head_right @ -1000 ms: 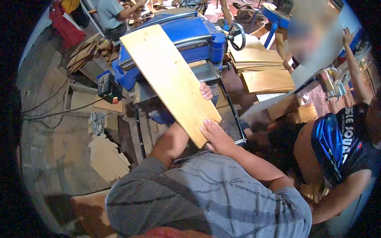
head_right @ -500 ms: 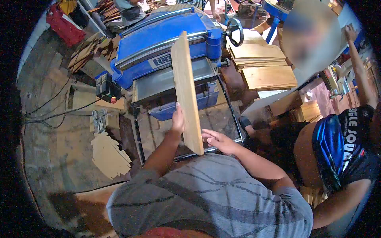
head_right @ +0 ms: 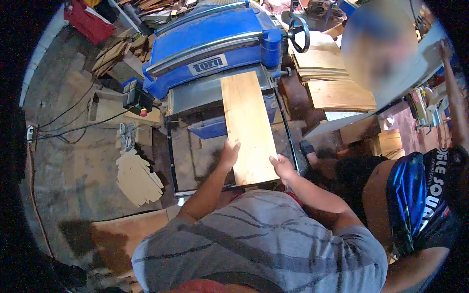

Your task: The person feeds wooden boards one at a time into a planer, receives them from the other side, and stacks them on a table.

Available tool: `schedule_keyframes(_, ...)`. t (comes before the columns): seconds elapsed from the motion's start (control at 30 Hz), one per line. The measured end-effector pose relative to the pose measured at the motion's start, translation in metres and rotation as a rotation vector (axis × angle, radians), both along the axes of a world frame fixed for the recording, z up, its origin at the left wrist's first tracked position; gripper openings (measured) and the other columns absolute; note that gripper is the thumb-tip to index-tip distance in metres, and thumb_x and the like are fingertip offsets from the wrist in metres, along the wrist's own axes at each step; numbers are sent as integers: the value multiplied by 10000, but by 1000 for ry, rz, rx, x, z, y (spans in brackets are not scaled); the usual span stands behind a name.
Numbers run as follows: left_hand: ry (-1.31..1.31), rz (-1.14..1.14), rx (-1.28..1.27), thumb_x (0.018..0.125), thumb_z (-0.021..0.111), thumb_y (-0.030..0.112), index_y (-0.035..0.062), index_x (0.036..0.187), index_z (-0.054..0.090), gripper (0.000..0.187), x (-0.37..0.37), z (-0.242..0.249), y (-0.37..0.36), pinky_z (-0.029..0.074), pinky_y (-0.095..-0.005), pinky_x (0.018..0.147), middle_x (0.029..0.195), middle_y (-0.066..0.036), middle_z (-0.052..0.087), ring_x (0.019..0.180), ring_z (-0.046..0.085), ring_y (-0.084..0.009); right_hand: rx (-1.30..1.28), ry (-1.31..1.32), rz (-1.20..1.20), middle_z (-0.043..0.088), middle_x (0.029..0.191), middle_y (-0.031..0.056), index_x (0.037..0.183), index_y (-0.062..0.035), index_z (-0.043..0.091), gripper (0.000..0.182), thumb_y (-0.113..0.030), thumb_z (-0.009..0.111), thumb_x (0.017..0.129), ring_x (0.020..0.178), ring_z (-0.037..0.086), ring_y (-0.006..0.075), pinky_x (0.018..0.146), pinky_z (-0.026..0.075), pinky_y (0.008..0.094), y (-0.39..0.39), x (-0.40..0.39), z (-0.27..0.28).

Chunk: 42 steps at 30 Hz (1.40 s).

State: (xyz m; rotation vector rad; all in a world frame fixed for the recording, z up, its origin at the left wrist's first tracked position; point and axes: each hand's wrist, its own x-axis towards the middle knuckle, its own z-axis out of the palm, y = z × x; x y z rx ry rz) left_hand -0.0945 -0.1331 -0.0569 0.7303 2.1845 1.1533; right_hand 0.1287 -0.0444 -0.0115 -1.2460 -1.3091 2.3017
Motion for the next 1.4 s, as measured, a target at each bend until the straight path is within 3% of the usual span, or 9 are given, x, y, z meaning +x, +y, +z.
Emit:
schedule_keyframes(0.17,567,-528,-202,748,748,387,28,1472,284,932,27,51,-1,149,-545,1149,1536,-245,209,1438,168,-383,21,-11,-57,679,911,57,994,-15,628,227,-226,545,986,808,612,138,738,486,312,40,-18,-45)
schedule_keyframes(0.53,753,-648,-80,587,828,479,4,1450,316,1111,23,38,43,153,-587,1136,1504,-289,242,1409,202,-454,88,-27,-65,683,951,92,1044,5,629,278,-245,532,972,823,657,187,728,528,349,107,-80,-61)
schedule_keyframes(0.7,973,-577,294,594,807,357,5,1342,454,899,-12,-14,65,204,-558,1137,1402,-261,416,1343,331,-447,171,37,-119,675,801,117,787,0,672,313,-296,637,883,683,602,221,681,508,429,117,-105,-83)
schedule_keyframes(0.73,854,-636,150,595,803,343,11,1370,420,926,-15,15,68,190,-547,1147,1429,-254,388,1359,315,-434,461,-78,-2,687,835,157,791,20,681,391,-356,632,885,720,607,239,729,495,436,133,-124,-146)
schedule_keyframes(0.93,882,-676,-237,611,822,399,56,1469,277,1073,-5,49,85,107,-523,1172,1551,-225,189,1445,136,-399,383,-303,-51,692,1019,181,1088,8,665,456,-406,624,902,947,656,266,853,490,408,132,-120,-50)
schedule_keyframes(1.13,792,-708,-388,587,814,452,75,1481,264,1115,-23,54,103,105,-545,1166,1554,-223,181,1449,121,-398,797,-444,102,693,855,172,991,18,672,414,-381,579,929,698,672,272,643,544,407,143,-129,-84)
schedule_keyframes(1.23,916,-657,-81,669,742,442,64,1475,287,1000,-37,24,107,128,-557,1156,1540,-239,218,1434,162,-423,-47,-86,25,550,637,78,957,-47,602,243,-278,531,979,460,500,123,371,421,272,112,-100,-31)
schedule_keyframes(1.33,1015,-625,85,658,765,429,59,1474,275,1022,-45,13,104,144,-552,1155,1527,-249,243,1425,190,-423,-68,-71,243,664,761,116,1179,-33,561,350,-305,555,959,580,641,177,486,545,310,101,-60,-26)
schedule_keyframes(1.4,926,-670,-126,625,794,430,69,1470,280,1053,-45,33,110,149,-549,1154,1525,-244,249,1421,203,-417,72,-95,92,639,728,96,1020,-28,572,271,-293,544,971,584,637,158,483,529,299,89,-39,22)
